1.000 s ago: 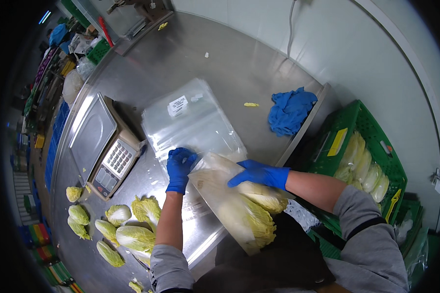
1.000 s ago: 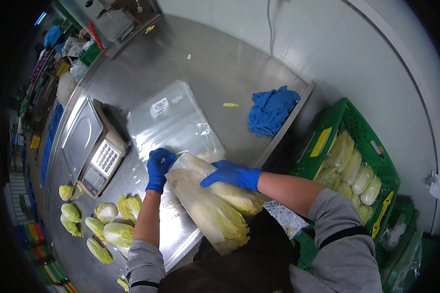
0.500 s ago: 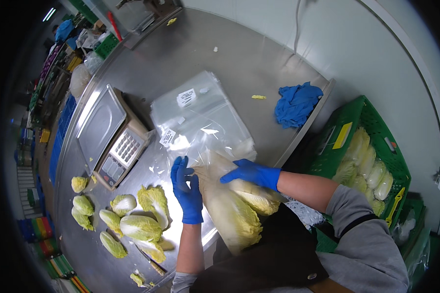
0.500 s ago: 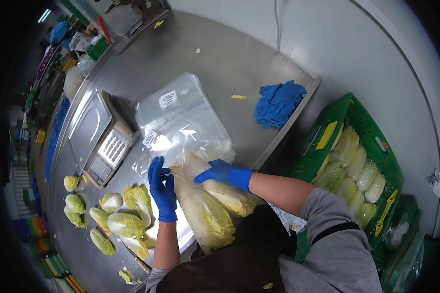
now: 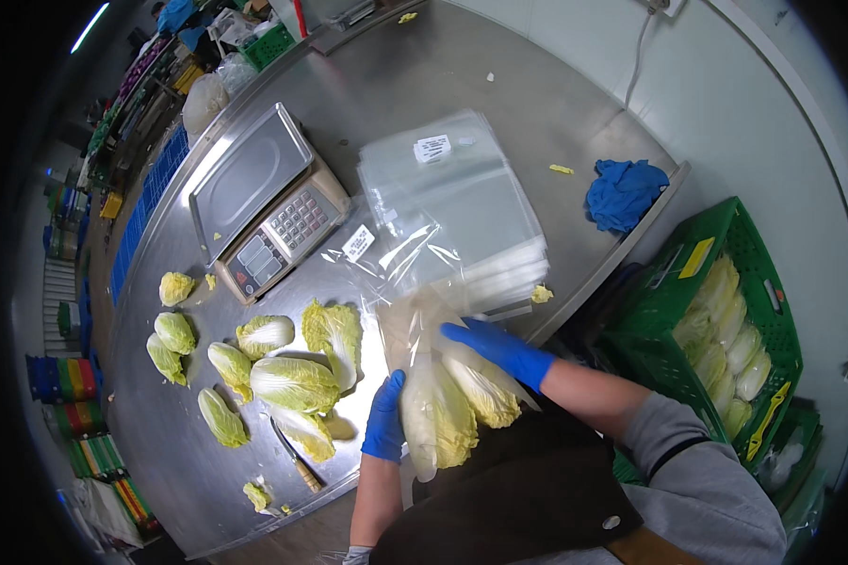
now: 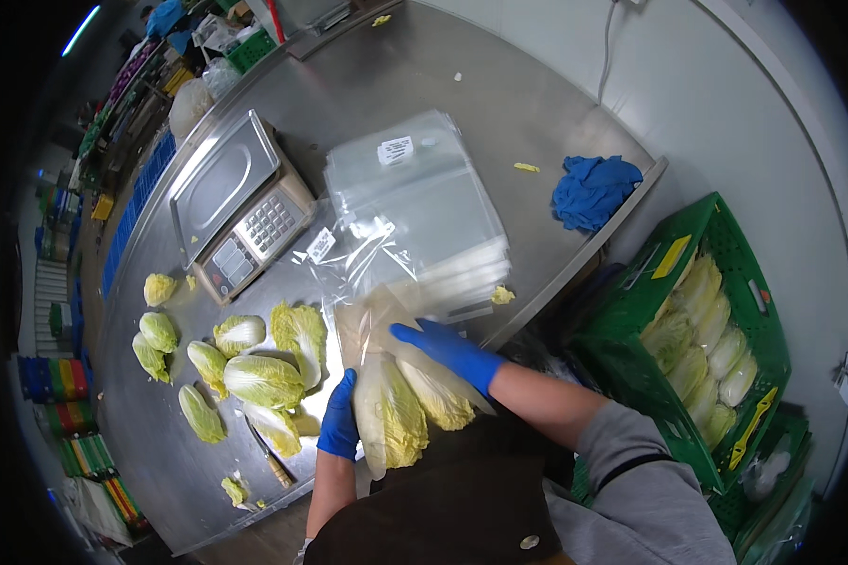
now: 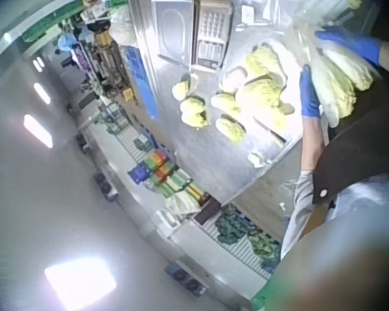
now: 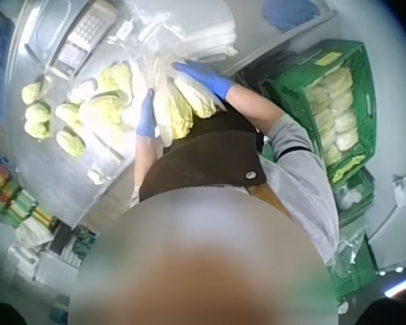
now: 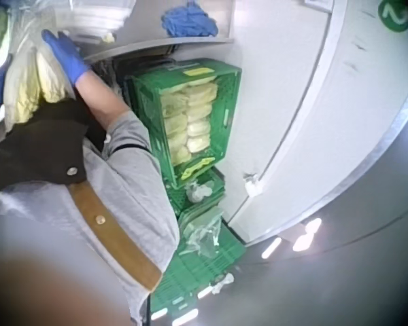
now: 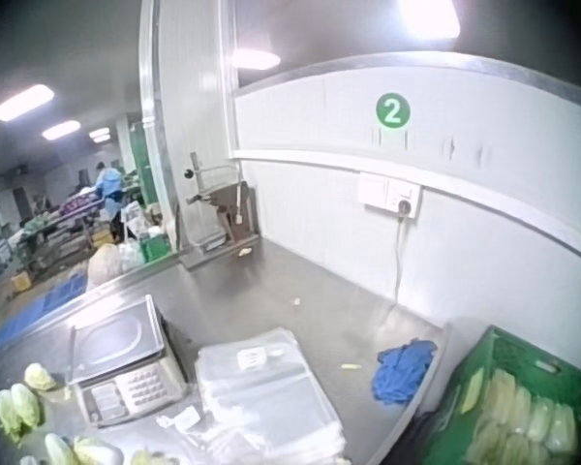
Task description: Weighing Napa cabbage, trimming leaves, and packing them into plastic bags.
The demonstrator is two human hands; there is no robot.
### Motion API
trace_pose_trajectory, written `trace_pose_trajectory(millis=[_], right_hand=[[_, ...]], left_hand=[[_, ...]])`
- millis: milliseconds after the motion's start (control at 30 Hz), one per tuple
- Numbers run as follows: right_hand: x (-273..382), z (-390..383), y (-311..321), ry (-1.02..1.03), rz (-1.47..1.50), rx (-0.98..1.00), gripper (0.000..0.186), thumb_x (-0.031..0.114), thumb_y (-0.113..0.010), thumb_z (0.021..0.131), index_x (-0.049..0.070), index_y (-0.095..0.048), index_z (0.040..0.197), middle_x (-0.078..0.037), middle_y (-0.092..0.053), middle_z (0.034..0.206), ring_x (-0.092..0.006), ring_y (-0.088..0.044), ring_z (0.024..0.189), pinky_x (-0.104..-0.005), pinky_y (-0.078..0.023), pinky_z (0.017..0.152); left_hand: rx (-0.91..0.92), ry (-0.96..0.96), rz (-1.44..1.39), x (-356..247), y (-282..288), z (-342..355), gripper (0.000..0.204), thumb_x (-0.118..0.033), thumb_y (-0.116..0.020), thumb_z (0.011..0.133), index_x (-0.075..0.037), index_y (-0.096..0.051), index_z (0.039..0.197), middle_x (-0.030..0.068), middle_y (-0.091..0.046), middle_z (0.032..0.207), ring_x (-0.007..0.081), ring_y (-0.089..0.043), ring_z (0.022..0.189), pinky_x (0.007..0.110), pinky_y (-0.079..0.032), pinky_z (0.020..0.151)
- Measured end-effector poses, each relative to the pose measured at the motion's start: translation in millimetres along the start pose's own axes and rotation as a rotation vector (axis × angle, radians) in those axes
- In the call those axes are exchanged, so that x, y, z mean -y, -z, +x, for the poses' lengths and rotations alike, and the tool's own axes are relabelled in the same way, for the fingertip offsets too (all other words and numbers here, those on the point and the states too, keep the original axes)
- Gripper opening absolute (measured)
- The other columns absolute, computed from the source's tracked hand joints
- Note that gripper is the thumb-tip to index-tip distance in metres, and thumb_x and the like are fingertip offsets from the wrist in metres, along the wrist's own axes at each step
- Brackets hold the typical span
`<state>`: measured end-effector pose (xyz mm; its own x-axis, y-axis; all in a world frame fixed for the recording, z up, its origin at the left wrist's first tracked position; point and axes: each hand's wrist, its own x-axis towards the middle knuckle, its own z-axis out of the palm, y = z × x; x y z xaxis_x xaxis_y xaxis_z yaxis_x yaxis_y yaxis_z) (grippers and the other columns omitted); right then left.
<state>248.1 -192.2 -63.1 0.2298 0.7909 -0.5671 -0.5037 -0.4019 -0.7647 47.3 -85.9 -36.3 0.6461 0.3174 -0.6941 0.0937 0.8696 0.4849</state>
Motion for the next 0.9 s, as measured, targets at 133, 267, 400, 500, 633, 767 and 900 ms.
trace_pose_trajectory(millis=[133, 267, 400, 500, 633, 767, 900], right_hand=[[-32, -52, 4, 0.342, 0.017, -0.249, 0.048, 0.027, -0.056, 0.091, 0.002, -0.045, 0.130, -0.013, -0.055, 0.117, -0.0151, -0.054, 0.100, -0.0297, -0.044, 0.086], [1, -42, -12, 0.581, -0.354, -0.529, 0.039, 0.019, -0.055, 0.091, 0.003, -0.050, 0.125, -0.011, -0.060, 0.104, -0.0150, -0.055, 0.084, -0.0308, -0.046, 0.080], [-3, -3, 17, 0.375, -0.770, -0.243, 0.025, 0.011, -0.055, 0.088, 0.003, -0.059, 0.112, -0.015, -0.064, 0.089, -0.0216, -0.061, 0.081, -0.0323, -0.047, 0.077], [-20, -30, 31, 0.508, -0.857, -0.187, 0.025, 0.013, -0.054, 0.088, 0.003, -0.059, 0.110, -0.019, -0.064, 0.092, -0.0323, -0.063, 0.089, -0.0352, -0.048, 0.077], [-11, -46, 32, 0.606, -0.745, -0.138, 0.026, 0.020, -0.056, 0.089, 0.003, -0.057, 0.109, -0.019, -0.063, 0.090, -0.0346, -0.063, 0.083, -0.0371, -0.049, 0.073], [22, -31, 17, 0.348, -0.846, -0.076, 0.028, 0.028, -0.060, 0.087, 0.004, -0.055, 0.101, -0.018, -0.063, 0.083, -0.0345, -0.062, 0.076, -0.0377, -0.048, 0.067], [14, -27, 16, 0.234, -0.883, -0.077, 0.028, 0.029, -0.058, 0.088, 0.004, -0.053, 0.098, -0.019, -0.060, 0.078, -0.0355, -0.060, 0.070, -0.0402, -0.045, 0.063]], left_hand=[[-0.093, -0.019, -0.062, 8, 20, -5, 0.058, -0.045, -0.061, 0.086, -0.001, -0.052, 0.122, 0.0110, -0.061, 0.110, 0.0210, -0.060, 0.097, 0.034, -0.049, 0.086], [-0.200, -0.058, 0.023, 11, 24, 1, 0.059, -0.052, -0.046, 0.092, -0.002, -0.052, 0.122, 0.0113, -0.061, 0.109, 0.0205, -0.060, 0.097, 0.032, -0.049, 0.086], [-0.173, -0.090, 0.181, 23, 33, 2, 0.054, -0.048, -0.033, 0.098, -0.003, -0.053, 0.119, 0.0112, -0.060, 0.106, 0.0167, -0.058, 0.095, 0.030, -0.048, 0.085], [-0.369, -0.401, 0.575, 62, 44, -6, 0.052, -0.039, -0.033, 0.099, 0.006, -0.050, 0.120, 0.0147, -0.058, 0.114, 0.0215, -0.052, 0.104, 0.034, -0.040, 0.092], [-0.447, -0.364, 0.472, 47, 12, -28, 0.043, -0.032, -0.040, 0.097, 0.004, -0.053, 0.116, 0.0131, -0.059, 0.110, 0.0199, -0.054, 0.101, 0.033, -0.042, 0.090], [-0.345, -0.252, 0.270, 34, 27, -11, 0.030, -0.025, -0.047, 0.094, -0.002, -0.056, 0.112, 0.0059, -0.059, 0.101, 0.0139, -0.054, 0.089, 0.030, -0.045, 0.083], [-0.315, -0.331, -0.078, 12, -3, -22, 0.030, -0.021, -0.054, 0.092, -0.003, -0.054, 0.115, 0.0066, -0.059, 0.107, 0.0136, -0.057, 0.092, 0.030, -0.047, 0.084]])
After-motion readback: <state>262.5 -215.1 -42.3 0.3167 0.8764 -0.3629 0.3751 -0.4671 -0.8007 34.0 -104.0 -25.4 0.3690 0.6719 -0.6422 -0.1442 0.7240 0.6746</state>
